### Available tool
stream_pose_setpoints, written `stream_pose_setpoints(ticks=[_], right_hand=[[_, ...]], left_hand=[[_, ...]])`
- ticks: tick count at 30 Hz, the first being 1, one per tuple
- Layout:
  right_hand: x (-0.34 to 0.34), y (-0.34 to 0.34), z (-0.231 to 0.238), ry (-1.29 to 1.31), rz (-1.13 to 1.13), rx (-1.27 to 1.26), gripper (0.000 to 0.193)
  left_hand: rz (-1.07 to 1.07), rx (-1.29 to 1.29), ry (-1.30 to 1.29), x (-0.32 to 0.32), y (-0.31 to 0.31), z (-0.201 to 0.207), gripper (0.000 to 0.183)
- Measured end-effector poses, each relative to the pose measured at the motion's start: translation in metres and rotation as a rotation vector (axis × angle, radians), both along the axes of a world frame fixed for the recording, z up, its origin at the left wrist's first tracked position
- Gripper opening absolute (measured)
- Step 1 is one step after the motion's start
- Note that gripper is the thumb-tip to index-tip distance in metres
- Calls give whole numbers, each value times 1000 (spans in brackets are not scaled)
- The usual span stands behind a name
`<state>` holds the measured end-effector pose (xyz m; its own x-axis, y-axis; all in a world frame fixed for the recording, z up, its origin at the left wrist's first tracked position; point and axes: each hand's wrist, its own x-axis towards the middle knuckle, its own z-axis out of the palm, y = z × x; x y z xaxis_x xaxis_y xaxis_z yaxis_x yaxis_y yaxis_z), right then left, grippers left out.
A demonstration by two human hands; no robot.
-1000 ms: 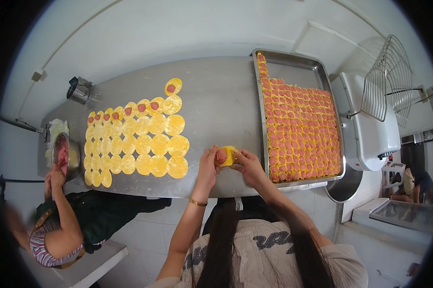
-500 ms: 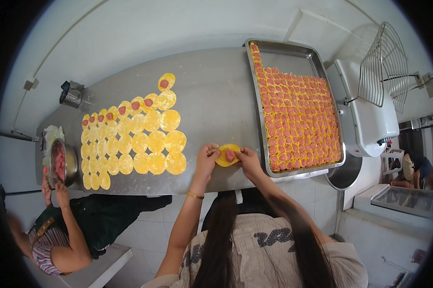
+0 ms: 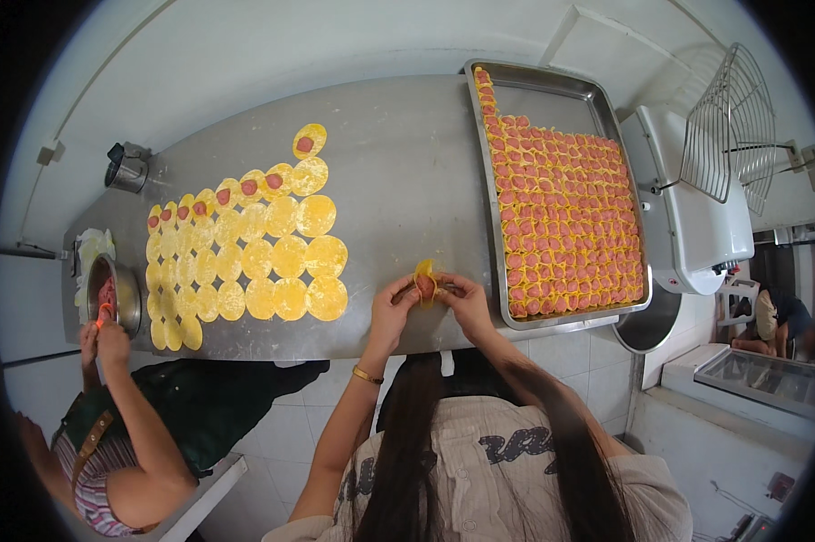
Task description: The person places small red filling onto round yellow dough discs, folds them into half-moon shapes, and arranges them on a metal tray. Another person works alongside, preparing additional dough discs.
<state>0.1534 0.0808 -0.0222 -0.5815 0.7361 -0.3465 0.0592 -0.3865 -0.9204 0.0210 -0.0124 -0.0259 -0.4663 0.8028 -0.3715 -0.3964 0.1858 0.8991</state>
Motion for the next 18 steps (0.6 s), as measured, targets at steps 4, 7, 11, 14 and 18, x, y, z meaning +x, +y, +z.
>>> stream_pose_setpoints(ticks=[4,7,11,14,18], right_hand=[[-1,3,3,-8,-11,65,25],[0,10,7,23,-53,-112,23],[-5,17,18,141,-103,-181,23],[-7,15,29,186,-108,-106,24],[-8,12,38,202,-57,4,25]], left_hand=[[61,32,-127,1,3,7,24],[48,-7,-142,-1,5,10,19],[138,96,-316,1,10,8,13],[191,131,-381,3,15,8,12],[213,151,-305,9,22,19,10]])
